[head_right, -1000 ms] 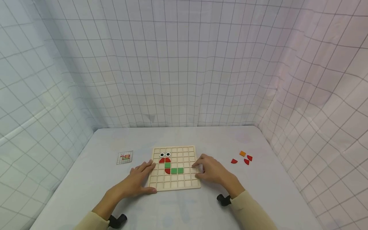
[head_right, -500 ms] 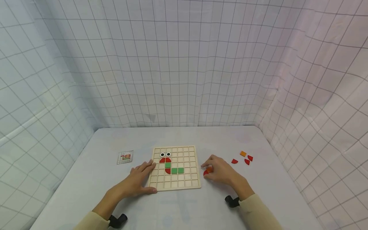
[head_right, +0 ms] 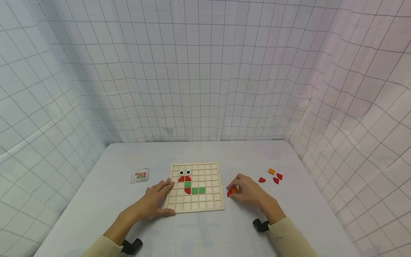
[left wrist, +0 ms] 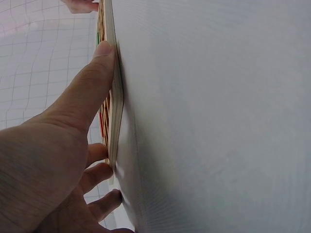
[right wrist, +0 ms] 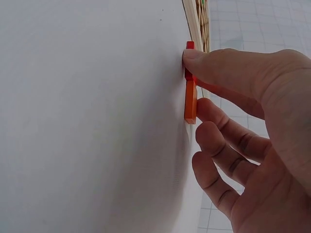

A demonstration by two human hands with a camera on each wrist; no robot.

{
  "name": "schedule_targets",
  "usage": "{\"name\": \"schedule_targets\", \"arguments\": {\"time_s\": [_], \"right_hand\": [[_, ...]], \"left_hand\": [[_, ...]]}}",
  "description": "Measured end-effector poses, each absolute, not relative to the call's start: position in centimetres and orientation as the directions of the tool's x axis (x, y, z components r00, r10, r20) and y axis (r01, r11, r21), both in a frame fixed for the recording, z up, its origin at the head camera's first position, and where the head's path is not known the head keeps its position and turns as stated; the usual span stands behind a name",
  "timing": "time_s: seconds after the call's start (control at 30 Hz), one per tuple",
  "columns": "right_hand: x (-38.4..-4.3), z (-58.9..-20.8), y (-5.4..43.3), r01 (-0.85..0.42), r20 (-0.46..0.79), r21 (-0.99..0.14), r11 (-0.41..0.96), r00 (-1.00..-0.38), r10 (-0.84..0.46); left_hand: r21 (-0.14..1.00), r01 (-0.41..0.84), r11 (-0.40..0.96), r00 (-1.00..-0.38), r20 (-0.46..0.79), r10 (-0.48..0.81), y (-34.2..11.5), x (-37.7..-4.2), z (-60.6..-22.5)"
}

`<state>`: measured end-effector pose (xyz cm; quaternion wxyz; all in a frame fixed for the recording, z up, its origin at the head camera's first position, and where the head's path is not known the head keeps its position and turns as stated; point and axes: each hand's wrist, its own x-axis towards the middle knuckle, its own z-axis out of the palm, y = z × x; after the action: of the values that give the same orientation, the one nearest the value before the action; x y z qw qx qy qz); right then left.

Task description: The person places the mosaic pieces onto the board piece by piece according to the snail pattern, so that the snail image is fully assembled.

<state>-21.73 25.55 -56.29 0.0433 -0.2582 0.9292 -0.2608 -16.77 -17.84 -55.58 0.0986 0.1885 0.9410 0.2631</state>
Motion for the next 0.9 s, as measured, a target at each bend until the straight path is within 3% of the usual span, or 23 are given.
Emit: {"name": "schedule_targets", "arguments": {"time_s": [0.9], "right_hand": [[-21.93,-55.72,24.98,-0.450,0.063,-0.557,0.699,-0.861,-0.504]], "left_hand": [[0.531,0.297,0.793,-0.910,-0.093,0.403,-17.79,-16.71,-55.44]]}}
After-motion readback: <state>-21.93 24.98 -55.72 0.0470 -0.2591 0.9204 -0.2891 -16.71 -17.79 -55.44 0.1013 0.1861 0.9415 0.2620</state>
